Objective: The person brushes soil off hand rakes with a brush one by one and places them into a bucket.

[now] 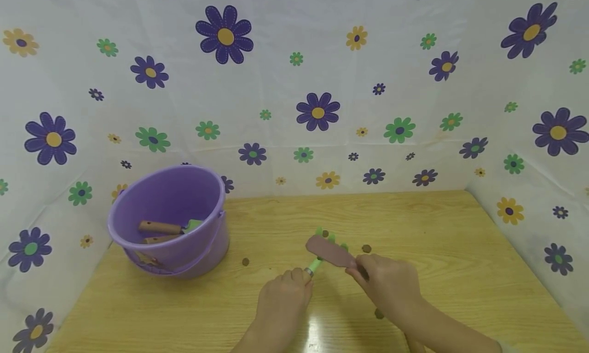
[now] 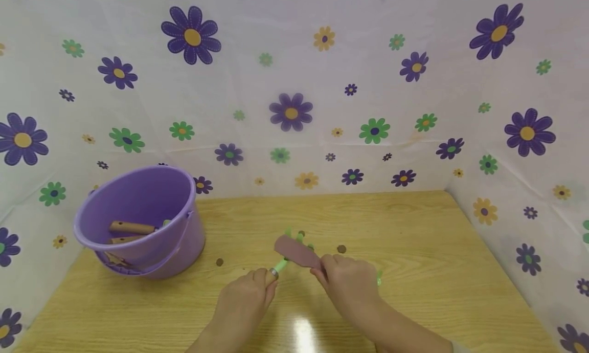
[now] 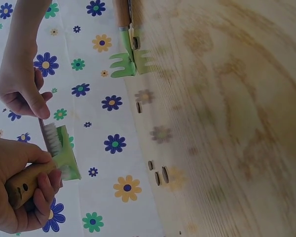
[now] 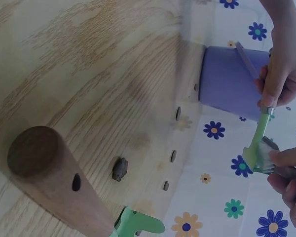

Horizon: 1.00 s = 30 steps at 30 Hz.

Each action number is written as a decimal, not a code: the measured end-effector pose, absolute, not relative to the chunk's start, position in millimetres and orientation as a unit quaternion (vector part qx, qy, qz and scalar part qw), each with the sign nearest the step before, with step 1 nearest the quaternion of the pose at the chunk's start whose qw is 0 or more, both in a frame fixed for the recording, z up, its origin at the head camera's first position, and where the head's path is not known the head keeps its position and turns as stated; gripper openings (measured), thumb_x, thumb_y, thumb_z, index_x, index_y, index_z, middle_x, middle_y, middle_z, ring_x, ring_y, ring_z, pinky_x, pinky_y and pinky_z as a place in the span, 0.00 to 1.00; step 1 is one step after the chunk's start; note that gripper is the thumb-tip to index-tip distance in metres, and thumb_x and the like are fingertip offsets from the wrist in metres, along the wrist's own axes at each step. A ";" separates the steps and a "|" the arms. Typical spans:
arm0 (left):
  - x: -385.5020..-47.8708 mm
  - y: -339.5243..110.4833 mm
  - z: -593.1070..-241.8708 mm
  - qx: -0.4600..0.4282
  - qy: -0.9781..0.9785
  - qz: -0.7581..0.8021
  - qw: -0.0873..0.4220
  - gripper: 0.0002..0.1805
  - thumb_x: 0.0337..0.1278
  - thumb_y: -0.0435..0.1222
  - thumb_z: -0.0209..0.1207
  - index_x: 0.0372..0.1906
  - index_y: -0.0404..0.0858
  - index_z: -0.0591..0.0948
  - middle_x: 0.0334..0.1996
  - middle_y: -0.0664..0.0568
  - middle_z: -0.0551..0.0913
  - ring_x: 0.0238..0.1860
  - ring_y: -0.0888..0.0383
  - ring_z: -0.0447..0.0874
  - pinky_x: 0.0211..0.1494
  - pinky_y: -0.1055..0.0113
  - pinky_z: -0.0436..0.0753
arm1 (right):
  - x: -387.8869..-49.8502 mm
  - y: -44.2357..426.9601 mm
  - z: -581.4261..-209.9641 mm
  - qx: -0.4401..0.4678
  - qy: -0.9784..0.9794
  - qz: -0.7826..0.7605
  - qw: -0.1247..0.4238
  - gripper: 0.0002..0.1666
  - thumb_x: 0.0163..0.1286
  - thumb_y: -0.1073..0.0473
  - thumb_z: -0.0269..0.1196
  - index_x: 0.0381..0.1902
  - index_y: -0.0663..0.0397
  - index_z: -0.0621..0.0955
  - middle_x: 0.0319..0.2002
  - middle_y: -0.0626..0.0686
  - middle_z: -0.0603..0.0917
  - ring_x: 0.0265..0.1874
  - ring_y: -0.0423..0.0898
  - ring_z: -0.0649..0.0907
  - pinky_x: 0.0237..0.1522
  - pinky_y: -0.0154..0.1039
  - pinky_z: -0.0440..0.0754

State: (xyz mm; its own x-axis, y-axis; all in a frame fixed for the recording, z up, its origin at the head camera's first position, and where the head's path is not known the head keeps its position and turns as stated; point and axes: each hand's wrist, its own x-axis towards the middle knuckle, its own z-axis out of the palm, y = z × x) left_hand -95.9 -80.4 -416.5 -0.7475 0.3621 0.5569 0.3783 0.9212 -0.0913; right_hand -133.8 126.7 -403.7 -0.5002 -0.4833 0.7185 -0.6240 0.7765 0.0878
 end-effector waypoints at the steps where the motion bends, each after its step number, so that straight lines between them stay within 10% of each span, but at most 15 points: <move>1: -95.8 -80.4 -416.3 -0.198 -0.936 -0.017 0.292 0.15 0.46 0.40 0.70 0.19 0.36 0.77 0.10 0.57 0.68 0.09 0.70 0.57 0.12 0.85 0.54 | -134.3 126.7 -404.5 0.322 -0.857 0.087 0.393 0.38 0.75 0.39 0.37 0.20 0.54 0.80 0.13 0.46 0.80 0.04 0.34 0.70 0.07 0.19 0.55; 12: -93.9 -79.7 -413.7 -0.194 -0.940 0.006 0.281 0.14 0.45 0.39 0.70 0.20 0.35 0.78 0.10 0.57 0.69 0.10 0.69 0.57 0.12 0.84 0.55 | -136.5 124.9 -410.8 0.350 -0.807 0.020 0.476 0.29 0.77 0.51 0.42 0.26 0.62 0.81 0.16 0.51 0.82 0.09 0.43 0.79 0.09 0.30 0.74; 30: -85.3 -78.0 -411.9 -0.196 -0.958 0.069 0.197 0.08 0.49 0.35 0.68 0.30 0.34 0.82 0.11 0.56 0.67 0.09 0.69 0.55 0.08 0.81 0.56 | -147.8 121.4 -417.7 0.347 -0.763 -0.024 0.545 0.22 0.74 0.57 0.50 0.24 0.61 0.82 0.15 0.51 0.81 0.08 0.42 0.75 0.08 0.30 0.69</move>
State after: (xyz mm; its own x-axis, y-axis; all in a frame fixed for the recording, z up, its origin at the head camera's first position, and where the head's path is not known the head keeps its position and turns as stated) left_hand -85.3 -78.0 -411.9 -0.8458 0.4025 0.3503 0.3480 0.9137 -0.2097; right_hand -147.8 121.4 -417.7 -0.1645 -0.5553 0.8152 -0.5028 0.7582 0.4150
